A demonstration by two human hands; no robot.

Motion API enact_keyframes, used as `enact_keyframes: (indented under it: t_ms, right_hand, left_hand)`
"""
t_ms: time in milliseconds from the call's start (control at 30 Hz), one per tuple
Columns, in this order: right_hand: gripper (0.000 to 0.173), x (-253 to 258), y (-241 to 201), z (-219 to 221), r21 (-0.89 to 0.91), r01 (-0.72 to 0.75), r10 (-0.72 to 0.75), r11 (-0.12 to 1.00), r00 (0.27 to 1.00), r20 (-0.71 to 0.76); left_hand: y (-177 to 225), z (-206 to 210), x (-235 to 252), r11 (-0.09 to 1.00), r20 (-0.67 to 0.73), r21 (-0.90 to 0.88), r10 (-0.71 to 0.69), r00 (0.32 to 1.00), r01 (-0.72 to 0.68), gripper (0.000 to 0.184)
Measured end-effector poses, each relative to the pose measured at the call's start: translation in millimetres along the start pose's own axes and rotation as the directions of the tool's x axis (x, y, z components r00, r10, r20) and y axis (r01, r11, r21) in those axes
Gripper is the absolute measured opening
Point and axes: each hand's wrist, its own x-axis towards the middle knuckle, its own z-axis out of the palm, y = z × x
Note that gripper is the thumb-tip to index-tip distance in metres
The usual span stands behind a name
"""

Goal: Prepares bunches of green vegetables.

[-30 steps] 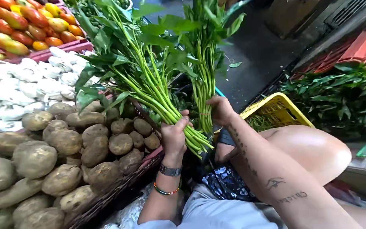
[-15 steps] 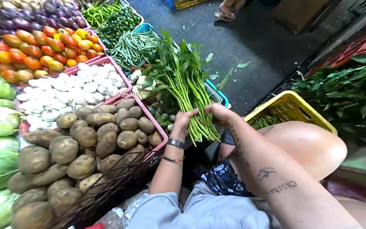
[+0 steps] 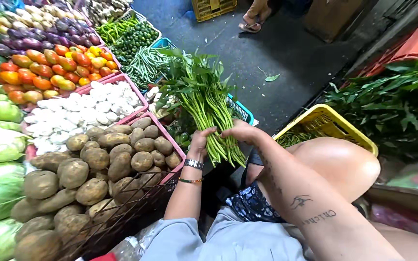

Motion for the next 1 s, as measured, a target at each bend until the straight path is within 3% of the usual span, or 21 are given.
enact_keyframes:
  t_ms: [167,267,367,533,667,767,833,900,933,1000]
  right_hand:
    - [0.046,-14,-2,-18,0.139,0.009,-0.009,0.990,1.000,-0.003]
    - [0.047,-22,1,-29,0.251,0.026,-0.052,0.968,0.994,0.098]
    - [0.045,-29,-2,-37,0.316,0.036,-0.103,0.948,0.975,0.195]
    - [0.046,-31,-3,-50,0.394,0.116,-0.238,0.912,0.930,0.279]
    - [0.042,-25,3,-63,0.544,0.238,-0.342,0.804,0.935,0.096]
    - [0.037,-26,4,-69,0.631,0.257,-0.345,0.732,0.938,0.019]
    - [0.038,-27,-3,-63,0.569,0.252,-0.303,0.783,0.953,-0.006]
    - [0.043,-23,-10,-48,0.368,0.252,-0.233,0.895,0.968,-0.096]
    - [0.051,-20,-16,-41,0.203,0.236,-0.211,0.950,0.968,-0.137]
    - [0.085,-14,-30,-31,-0.121,0.221,-0.240,0.968,0.956,-0.169]
  left_hand:
    - [33,-5,-15,0.992,-0.069,-0.100,0.066,0.995,-0.073,0.033]
    - [53,-3,-25,0.974,-0.079,-0.179,0.130,0.988,-0.142,0.023]
    - [66,6,-30,0.967,-0.125,-0.150,0.187,0.974,-0.205,0.022]
    - [88,0,-19,0.927,-0.119,-0.244,0.264,0.957,-0.286,0.018]
    - [111,-5,-43,0.849,-0.073,-0.338,0.407,0.911,-0.406,0.016]
    - [122,0,-55,0.774,-0.122,-0.366,0.510,0.852,-0.516,0.019]
    - [116,8,-70,0.765,-0.105,-0.299,0.567,0.817,-0.570,0.022]
    - [107,10,-75,0.737,0.003,-0.363,0.612,0.791,-0.570,0.025]
    - [103,11,-74,0.715,0.047,-0.426,0.629,0.776,-0.554,0.026]
    - [98,15,-71,0.693,0.040,-0.480,0.630,0.775,-0.539,0.031]
